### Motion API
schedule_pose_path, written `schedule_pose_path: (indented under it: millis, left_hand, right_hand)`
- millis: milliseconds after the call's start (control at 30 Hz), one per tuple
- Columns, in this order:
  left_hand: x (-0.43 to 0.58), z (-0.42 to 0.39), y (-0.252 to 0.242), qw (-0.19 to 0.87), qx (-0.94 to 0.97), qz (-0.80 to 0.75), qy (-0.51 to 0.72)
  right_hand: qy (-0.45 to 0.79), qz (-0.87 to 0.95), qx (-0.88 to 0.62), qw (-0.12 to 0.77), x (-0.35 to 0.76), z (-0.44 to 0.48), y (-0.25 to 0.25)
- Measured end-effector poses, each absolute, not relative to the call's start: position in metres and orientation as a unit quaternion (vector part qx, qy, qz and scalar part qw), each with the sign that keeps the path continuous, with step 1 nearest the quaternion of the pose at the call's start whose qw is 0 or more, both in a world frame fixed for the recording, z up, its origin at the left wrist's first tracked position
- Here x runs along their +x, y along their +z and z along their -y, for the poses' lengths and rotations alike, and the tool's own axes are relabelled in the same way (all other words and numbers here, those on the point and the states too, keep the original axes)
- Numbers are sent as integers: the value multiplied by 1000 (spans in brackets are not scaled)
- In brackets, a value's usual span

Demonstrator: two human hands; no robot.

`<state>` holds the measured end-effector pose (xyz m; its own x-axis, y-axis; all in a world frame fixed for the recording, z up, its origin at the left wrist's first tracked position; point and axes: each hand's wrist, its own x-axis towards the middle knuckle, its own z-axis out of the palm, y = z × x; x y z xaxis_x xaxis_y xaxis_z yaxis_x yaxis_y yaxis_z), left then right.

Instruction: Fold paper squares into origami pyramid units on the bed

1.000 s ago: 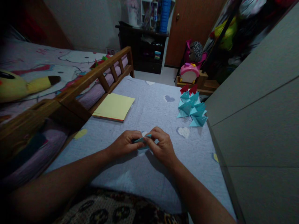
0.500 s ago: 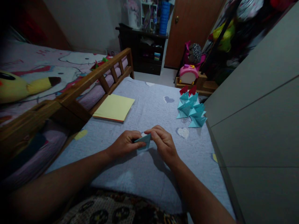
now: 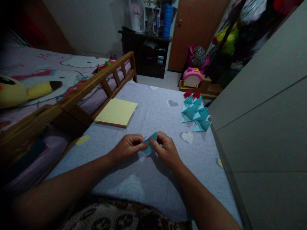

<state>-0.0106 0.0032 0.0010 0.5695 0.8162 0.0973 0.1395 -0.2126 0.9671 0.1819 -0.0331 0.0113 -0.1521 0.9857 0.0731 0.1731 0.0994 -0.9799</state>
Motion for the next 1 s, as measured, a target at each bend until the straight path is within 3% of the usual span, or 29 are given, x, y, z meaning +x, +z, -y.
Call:
schedule_pose_path:
  millis: [500, 733, 1000]
  left_hand:
    - [-10, 0, 1, 483, 744, -346, 306]
    - [-13, -2, 2, 422, 753, -354, 360]
    - [-10, -4, -2, 325, 760, -306, 472]
  right_hand:
    - [369, 615, -476, 509, 191, 33, 16]
    - [384, 615, -455, 517, 190, 32, 14]
    - [138, 746, -460, 462, 186, 29, 3]
